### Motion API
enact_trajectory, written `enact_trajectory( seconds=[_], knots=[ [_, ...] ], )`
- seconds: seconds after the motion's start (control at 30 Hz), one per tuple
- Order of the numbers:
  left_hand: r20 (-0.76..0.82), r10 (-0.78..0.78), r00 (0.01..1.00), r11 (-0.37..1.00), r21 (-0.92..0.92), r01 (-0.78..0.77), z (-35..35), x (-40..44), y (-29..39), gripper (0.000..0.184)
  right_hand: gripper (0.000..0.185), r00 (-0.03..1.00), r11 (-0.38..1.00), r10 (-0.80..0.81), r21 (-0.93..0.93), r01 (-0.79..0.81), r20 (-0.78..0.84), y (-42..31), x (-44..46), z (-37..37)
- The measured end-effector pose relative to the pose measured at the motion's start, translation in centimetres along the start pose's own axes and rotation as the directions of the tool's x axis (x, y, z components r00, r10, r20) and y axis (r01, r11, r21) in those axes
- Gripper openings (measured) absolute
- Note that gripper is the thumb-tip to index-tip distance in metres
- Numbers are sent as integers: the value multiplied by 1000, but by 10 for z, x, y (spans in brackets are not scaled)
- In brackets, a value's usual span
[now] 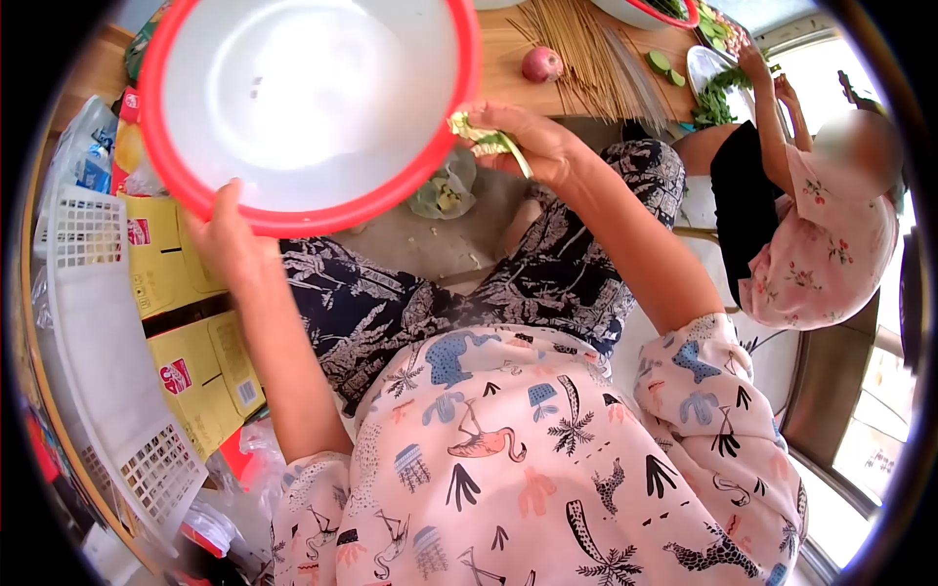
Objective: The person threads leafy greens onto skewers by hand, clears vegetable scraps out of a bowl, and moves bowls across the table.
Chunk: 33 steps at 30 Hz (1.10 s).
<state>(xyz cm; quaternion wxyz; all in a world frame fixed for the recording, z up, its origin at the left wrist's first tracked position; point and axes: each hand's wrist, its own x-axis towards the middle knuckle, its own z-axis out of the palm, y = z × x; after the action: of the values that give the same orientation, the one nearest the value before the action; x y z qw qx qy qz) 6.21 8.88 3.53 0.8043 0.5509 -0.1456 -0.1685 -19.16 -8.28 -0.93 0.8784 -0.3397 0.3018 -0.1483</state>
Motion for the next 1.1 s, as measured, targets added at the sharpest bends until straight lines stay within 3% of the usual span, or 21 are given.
enact_trajectory(
  seconds=[0.03, 0.1, 0.17, 0.23, 0.33, 0.37, 0.43, 0.47, 0.53, 0.57, 0.63, 0.67, 0.73, 0.83, 0.9, 0.97, 1.07, 1.1],
  knots=[
    [-27, 25, 999, 999, 23, -24, -1, 2, 6, 51, 20, 999, 996, 24, 86, -28, 48, 9, -9, -6],
    [-45, 79, 996, 996, 52, -77, -5, 9, 15, 51, 22, 990, 975, 129, 189, -116, -55, 37, -20, -19],
    [-61, 135, 989, 989, 72, -131, -7, 11, 21, 51, 21, 952, 877, 306, 389, -284, 6, 79, -9, -48],
    [-86, 186, 979, 981, 77, -179, -9, 11, 28, 53, 17, 890, 836, 441, 413, -360, -115, 123, 10, -58],
    [-89, 201, 976, 977, 88, -193, -8, 6, 37, 54, 16, 851, 792, 516, 433, -430, -97, 192, 67, -90],
    [-93, 207, 974, 975, 101, -198, -10, 6, 39, 54, 16, 849, 790, 520, 429, -438, -90, 203, 85, -94],
    [-115, 206, 972, 974, 124, -192, -13, 6, 46, 54, 15, 770, 798, 577, 393, -457, -274, 216, 114, -101],
    [-133, 202, 970, 973, 140, -184, -13, 6, 48, 54, 15, 768, 794, 580, 397, -460, -271, 215, 128, -111],
    [-159, 205, 966, 969, 172, -177, -11, 5, 54, 53, 19, 776, 808, 491, 539, -237, -396, 208, 143, -120],
    [-185, 208, 961, 965, 199, -171, -11, 4, 56, 52, 19, 771, 803, 501, 544, -245, -393, 203, 142, -121],
    [-170, 215, 962, 963, 201, -180, -14, 5, 57, 52, 24, 638, 892, 450, 355, -281, -625, 156, 123, -98],
    [-157, 227, 961, 961, 194, -195, -15, 7, 57, 51, 24, 634, 892, 449, 353, -281, -629, 153, 119, -101],
    [-148, 225, 963, 963, 187, -196, -18, 10, 53, 52, 32, 711, 945, 293, 83, -315, -640, 146, 109, -106],
    [-144, 217, 965, 963, 191, -189, -18, 7, 47, 53, 28, 803, 961, 261, 64, -269, -536, 127, 88, -105],
    [-157, 234, 960, 961, 187, -204, -13, 6, 43, 54, 19, 874, 989, -72, -147, 0, -480, 93, 60, -81],
    [-146, 168, 975, 982, 114, -152, -10, 3, 39, 53, 17, 792, 835, -487, -462, 298, -369, 48, 28, -41],
    [-35, 166, 985, 985, 55, -164, 0, -5, 36, 52, 18, 639, 488, -769, -679, 549, -36, -4, 4, 19],
    [-27, 168, 985, 985, 46, -166, 2, -7, 34, 52, 18, 630, 480, -776, -682, 551, -37, -11, 8, 32]
  ],
)
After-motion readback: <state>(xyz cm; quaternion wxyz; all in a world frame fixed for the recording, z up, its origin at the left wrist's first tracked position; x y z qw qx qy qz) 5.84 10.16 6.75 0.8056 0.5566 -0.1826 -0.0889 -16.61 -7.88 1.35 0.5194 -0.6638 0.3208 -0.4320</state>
